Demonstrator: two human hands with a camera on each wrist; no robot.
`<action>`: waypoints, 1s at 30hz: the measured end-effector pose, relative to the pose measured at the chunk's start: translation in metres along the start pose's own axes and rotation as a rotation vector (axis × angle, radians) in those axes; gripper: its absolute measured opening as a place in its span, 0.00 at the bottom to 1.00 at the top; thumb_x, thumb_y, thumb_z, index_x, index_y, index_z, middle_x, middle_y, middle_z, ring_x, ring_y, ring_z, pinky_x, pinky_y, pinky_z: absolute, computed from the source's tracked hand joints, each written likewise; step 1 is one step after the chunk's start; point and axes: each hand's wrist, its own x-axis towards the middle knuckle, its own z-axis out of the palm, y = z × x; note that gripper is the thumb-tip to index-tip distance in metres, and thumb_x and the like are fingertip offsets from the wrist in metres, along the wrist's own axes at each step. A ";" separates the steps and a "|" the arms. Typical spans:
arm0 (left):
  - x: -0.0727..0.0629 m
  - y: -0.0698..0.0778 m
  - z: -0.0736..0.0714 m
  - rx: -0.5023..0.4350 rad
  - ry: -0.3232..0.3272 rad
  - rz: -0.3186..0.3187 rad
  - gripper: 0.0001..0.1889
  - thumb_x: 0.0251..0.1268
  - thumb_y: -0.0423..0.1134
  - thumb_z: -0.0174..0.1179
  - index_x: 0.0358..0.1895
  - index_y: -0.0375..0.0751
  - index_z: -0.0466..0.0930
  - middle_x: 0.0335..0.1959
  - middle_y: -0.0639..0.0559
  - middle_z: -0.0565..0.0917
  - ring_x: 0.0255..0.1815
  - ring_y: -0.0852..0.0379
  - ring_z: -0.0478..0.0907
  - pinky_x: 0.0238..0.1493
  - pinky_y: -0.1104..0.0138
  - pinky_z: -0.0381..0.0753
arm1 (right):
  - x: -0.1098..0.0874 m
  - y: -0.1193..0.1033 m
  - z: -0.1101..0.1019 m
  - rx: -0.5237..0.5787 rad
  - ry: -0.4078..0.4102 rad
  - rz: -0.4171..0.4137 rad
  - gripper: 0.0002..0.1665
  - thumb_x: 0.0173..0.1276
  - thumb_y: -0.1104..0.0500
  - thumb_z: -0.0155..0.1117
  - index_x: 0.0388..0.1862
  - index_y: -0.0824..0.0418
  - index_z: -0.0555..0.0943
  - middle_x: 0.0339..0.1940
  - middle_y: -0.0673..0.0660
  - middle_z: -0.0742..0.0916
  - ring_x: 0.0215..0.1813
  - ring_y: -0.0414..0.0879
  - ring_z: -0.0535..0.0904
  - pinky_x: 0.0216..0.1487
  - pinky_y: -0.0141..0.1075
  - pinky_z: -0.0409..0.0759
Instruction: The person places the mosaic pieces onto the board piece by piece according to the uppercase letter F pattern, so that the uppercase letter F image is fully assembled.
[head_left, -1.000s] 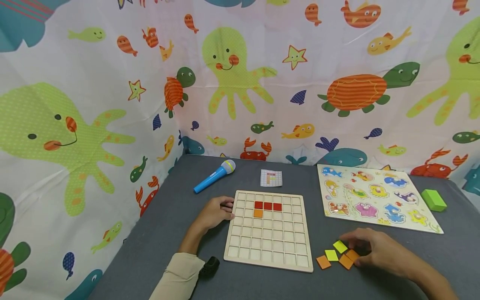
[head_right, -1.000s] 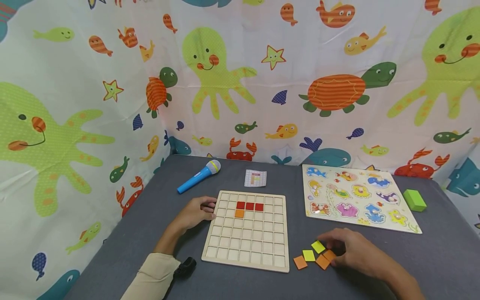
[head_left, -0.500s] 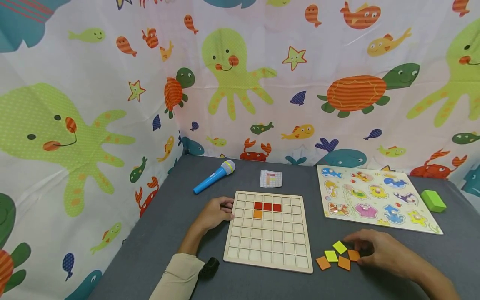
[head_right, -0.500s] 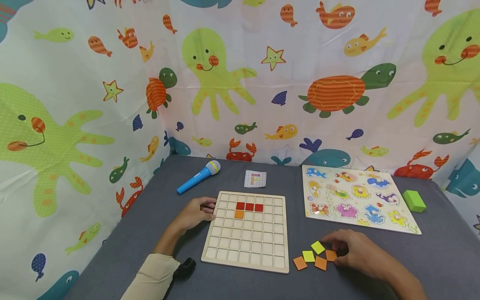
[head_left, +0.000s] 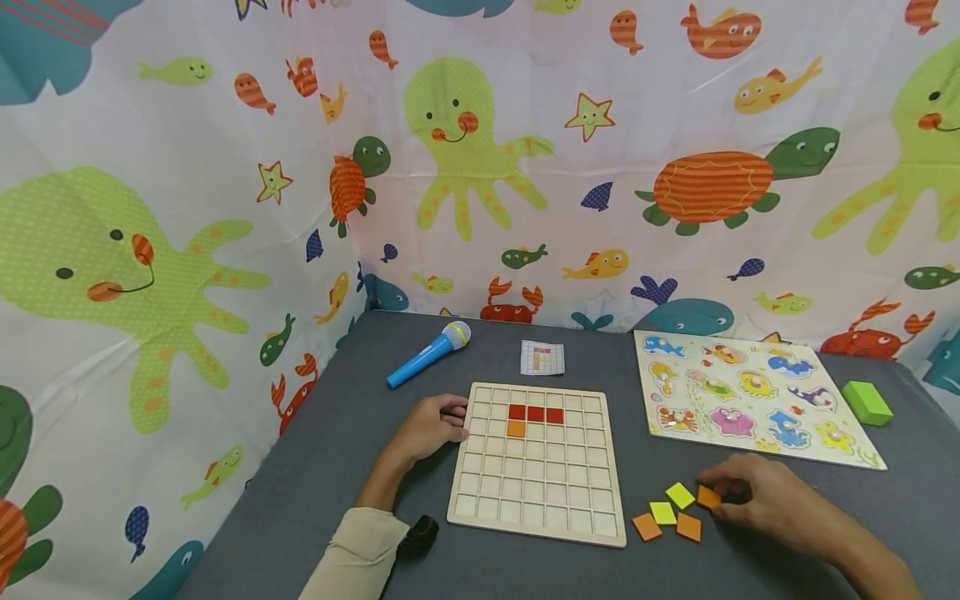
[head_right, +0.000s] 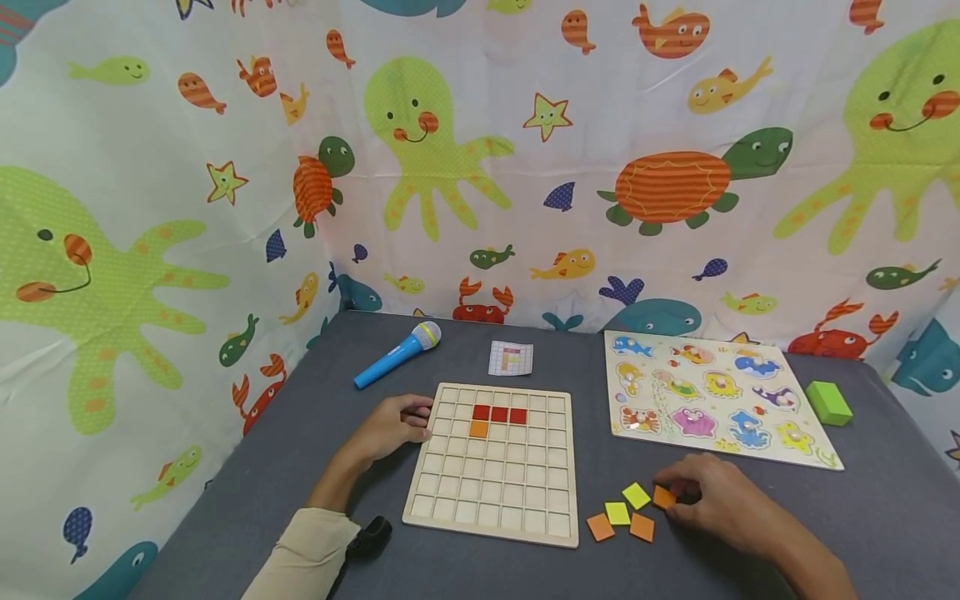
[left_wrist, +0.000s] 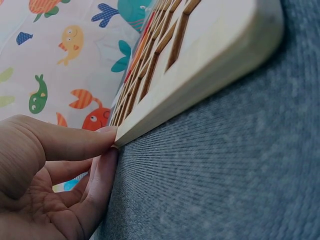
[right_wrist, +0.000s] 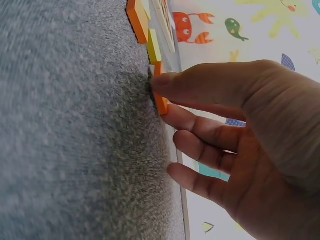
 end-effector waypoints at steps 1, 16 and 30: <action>0.000 0.000 0.000 0.000 0.000 0.001 0.27 0.63 0.28 0.72 0.66 0.34 0.81 0.53 0.45 0.84 0.52 0.53 0.84 0.57 0.56 0.85 | 0.000 -0.001 0.000 -0.003 0.005 -0.003 0.23 0.64 0.54 0.78 0.57 0.61 0.88 0.43 0.47 0.87 0.43 0.43 0.78 0.43 0.35 0.80; -0.001 0.001 0.001 0.016 0.002 0.003 0.28 0.64 0.28 0.72 0.68 0.34 0.79 0.54 0.44 0.84 0.53 0.52 0.84 0.58 0.55 0.85 | 0.006 -0.020 0.009 -0.072 0.163 -0.106 0.22 0.65 0.46 0.79 0.55 0.53 0.89 0.46 0.45 0.86 0.44 0.41 0.77 0.44 0.34 0.81; 0.000 -0.001 0.002 0.019 0.016 0.002 0.27 0.62 0.27 0.72 0.67 0.34 0.80 0.53 0.45 0.84 0.52 0.52 0.85 0.57 0.57 0.86 | 0.026 -0.047 0.019 -0.049 0.126 -0.160 0.20 0.66 0.50 0.78 0.56 0.53 0.89 0.48 0.49 0.84 0.47 0.45 0.75 0.47 0.41 0.80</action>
